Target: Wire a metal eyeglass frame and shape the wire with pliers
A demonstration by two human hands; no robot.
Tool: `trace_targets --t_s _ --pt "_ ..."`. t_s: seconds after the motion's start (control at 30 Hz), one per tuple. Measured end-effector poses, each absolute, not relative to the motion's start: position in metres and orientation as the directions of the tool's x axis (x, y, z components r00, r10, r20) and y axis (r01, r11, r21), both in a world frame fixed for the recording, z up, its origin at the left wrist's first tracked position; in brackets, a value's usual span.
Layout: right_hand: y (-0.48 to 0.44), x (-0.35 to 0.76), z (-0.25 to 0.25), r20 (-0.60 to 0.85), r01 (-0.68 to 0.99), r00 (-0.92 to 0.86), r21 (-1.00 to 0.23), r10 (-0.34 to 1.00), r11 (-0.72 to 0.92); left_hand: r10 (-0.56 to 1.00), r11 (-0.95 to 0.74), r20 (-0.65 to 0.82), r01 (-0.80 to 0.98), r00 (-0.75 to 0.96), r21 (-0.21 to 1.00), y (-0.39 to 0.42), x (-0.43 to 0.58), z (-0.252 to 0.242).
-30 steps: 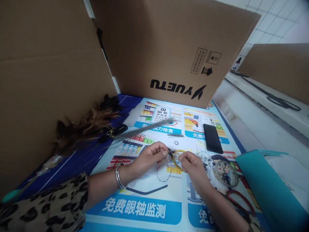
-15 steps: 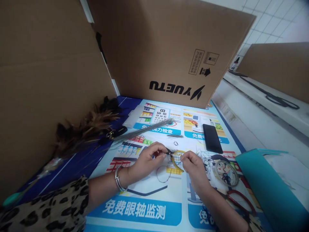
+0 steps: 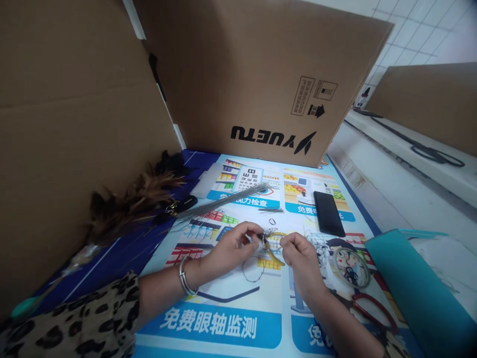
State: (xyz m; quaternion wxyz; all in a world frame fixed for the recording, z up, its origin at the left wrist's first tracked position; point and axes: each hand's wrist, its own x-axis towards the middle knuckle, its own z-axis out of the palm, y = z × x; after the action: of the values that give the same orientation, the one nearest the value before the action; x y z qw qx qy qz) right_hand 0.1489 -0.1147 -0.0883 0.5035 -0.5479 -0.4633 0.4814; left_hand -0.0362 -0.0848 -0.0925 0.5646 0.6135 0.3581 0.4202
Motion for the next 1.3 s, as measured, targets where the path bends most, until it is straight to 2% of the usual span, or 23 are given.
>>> trace_targets --t_s 0.07,0.17,0.27,0.37,0.57,0.67,0.83,1.0,1.3 --pt "-0.116 0.147 -0.088 -0.077 0.013 0.089 -0.997 0.993 -0.079 0.899 0.101 0.033 -0.279 0.437 0.955 -0.085 -0.034 -0.093" --pt "-0.12 0.143 -0.083 -0.102 0.011 0.028 -0.995 0.994 -0.103 0.827 0.419 -0.062 -0.54 0.558 0.73 -0.084 -0.032 -0.093" --pt "-0.123 0.138 -0.076 -0.106 0.041 -0.042 -0.994 0.994 -0.104 0.723 0.635 -0.128 -0.58 0.679 0.51 -0.084 -0.03 -0.093" --pt "-0.125 0.134 -0.071 -0.12 0.056 -0.077 -0.992 0.99 -0.116 0.645 0.734 -0.156 -0.55 0.748 0.398 -0.085 -0.03 -0.094" --pt "-0.122 0.134 -0.073 -0.114 0.17 -0.047 -0.98 0.992 -0.105 0.556 0.8 -0.21 -0.448 0.804 0.4 -0.088 -0.03 -0.097" --pt "-0.121 0.134 -0.073 -0.141 0.147 -0.072 -0.981 0.987 -0.129 0.516 0.819 -0.209 -0.407 0.831 0.404 -0.089 -0.031 -0.098" --pt "-0.122 0.13 -0.07 -0.158 0.078 -0.099 -0.986 0.983 -0.15 0.442 0.873 -0.197 -0.369 0.875 0.319 -0.088 -0.031 -0.096" --pt "-0.123 0.126 -0.068 -0.133 0.114 -0.093 -0.986 0.987 -0.122 0.458 0.879 -0.249 -0.393 0.853 0.271 -0.089 -0.03 -0.097" --pt "-0.127 0.124 -0.072 -0.097 0.166 -0.085 -0.983 0.992 -0.082 0.506 0.85 -0.248 -0.429 0.826 0.306 -0.09 -0.03 -0.099"
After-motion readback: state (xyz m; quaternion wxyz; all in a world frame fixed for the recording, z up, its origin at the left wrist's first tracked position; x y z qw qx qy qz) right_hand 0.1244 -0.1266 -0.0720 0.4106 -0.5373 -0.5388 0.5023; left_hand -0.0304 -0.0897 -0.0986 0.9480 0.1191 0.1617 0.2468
